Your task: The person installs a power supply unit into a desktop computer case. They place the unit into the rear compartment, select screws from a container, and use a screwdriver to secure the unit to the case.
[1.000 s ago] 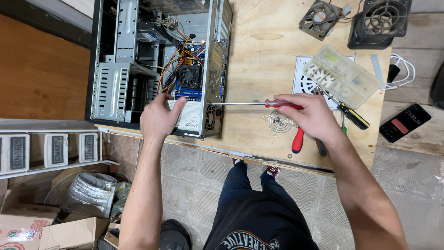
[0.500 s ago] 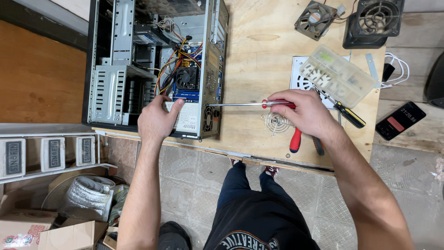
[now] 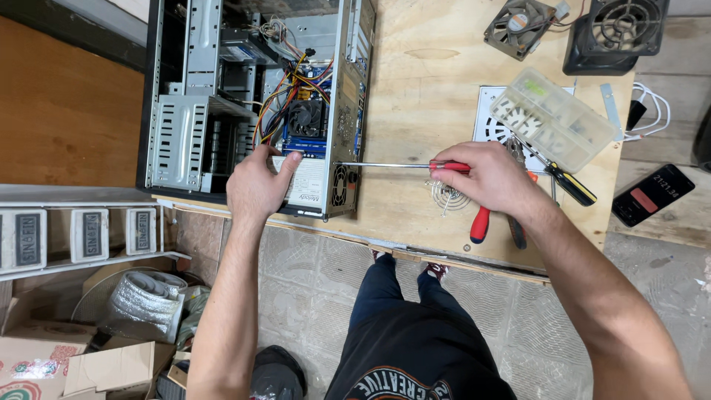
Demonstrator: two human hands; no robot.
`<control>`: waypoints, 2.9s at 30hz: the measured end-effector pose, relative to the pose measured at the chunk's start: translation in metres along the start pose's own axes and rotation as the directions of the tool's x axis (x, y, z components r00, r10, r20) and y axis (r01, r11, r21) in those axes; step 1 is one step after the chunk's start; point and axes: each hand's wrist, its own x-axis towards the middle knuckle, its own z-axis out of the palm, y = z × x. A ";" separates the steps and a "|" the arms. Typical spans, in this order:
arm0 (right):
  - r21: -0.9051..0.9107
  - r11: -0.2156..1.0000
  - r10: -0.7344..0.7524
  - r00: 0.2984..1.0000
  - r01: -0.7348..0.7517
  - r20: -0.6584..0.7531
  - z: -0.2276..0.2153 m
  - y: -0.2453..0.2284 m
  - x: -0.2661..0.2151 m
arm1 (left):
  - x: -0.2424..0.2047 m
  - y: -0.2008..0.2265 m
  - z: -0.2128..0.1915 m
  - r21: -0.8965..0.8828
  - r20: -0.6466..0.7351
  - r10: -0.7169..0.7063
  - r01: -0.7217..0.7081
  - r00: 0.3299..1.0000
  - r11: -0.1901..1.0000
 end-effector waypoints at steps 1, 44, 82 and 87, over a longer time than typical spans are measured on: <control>0.001 1.000 -0.004 1.000 0.004 0.005 0.000 0.001 0.002 | -0.001 -0.001 0.000 -0.001 -0.002 -0.006 0.006 1.000 1.000; 0.288 0.873 0.424 0.904 -0.394 -0.049 0.005 -0.007 -0.052 | 0.000 0.001 0.005 0.070 -0.021 -0.045 0.047 0.999 0.996; 0.706 0.688 0.700 0.409 -0.167 -0.585 0.084 -0.032 -0.161 | -0.037 0.198 0.168 -0.357 0.009 0.726 -0.676 0.687 0.644; 0.678 0.707 0.686 0.426 -0.202 -0.589 0.039 0.003 -0.158 | 0.005 0.243 0.221 -0.376 0.027 0.642 -0.587 0.766 0.716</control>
